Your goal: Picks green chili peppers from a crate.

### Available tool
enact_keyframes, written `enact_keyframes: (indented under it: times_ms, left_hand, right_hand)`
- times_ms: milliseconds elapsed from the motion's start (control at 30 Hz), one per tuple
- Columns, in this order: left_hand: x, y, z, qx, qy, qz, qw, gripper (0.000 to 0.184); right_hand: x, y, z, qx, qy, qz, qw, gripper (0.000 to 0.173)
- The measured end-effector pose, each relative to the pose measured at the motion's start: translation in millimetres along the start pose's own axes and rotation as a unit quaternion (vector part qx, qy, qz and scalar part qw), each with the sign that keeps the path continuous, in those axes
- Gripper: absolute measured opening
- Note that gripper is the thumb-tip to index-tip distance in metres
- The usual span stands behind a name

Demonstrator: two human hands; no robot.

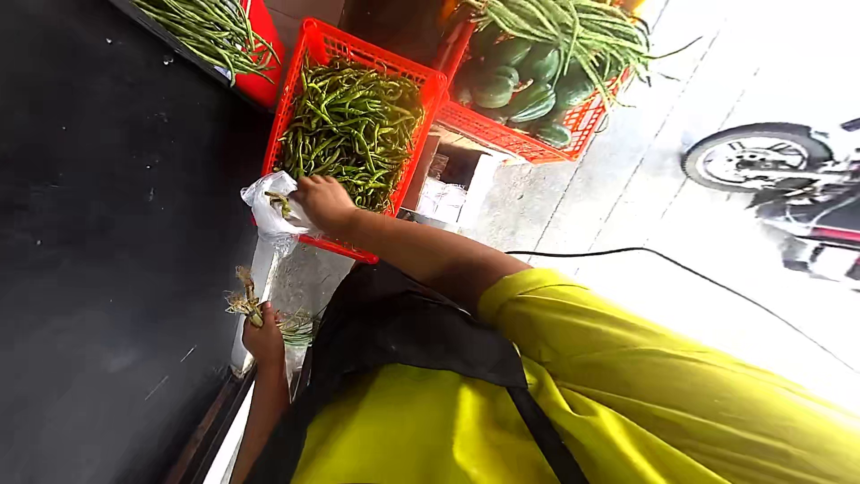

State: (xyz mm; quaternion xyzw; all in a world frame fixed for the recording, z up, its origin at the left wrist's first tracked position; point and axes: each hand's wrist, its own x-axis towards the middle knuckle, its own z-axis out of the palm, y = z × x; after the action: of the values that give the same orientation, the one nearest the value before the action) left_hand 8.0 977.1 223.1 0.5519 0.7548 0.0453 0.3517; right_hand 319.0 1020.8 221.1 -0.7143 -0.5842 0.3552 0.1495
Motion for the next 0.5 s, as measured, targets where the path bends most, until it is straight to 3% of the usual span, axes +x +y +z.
enact_keyframes:
  times_ms: [100,267,367,500]
  left_hand:
    - [20.8,-12.4,-10.1,0.008,-0.019,0.004,1.0,0.032]
    - [44.5,-18.7,-13.7,-0.01,-0.036,0.035,0.999,0.03]
    - [51.3,-7.6,-12.5,-0.01,-0.046,0.039,0.998,0.03]
    - [54.4,7.5,-14.1,-0.02,-0.053,0.055,0.997,0.029]
  right_hand:
    - [-19.9,55.7,-14.6,0.022,0.082,0.124,0.989,0.03]
    - [-36.7,137.7,-42.6,0.03,0.167,0.304,0.937,0.03]
    - [-22.9,161.0,-45.6,0.033,0.162,0.302,0.939,0.038]
    - [-6.6,160.2,-45.2,0.013,0.131,0.312,0.941,0.034]
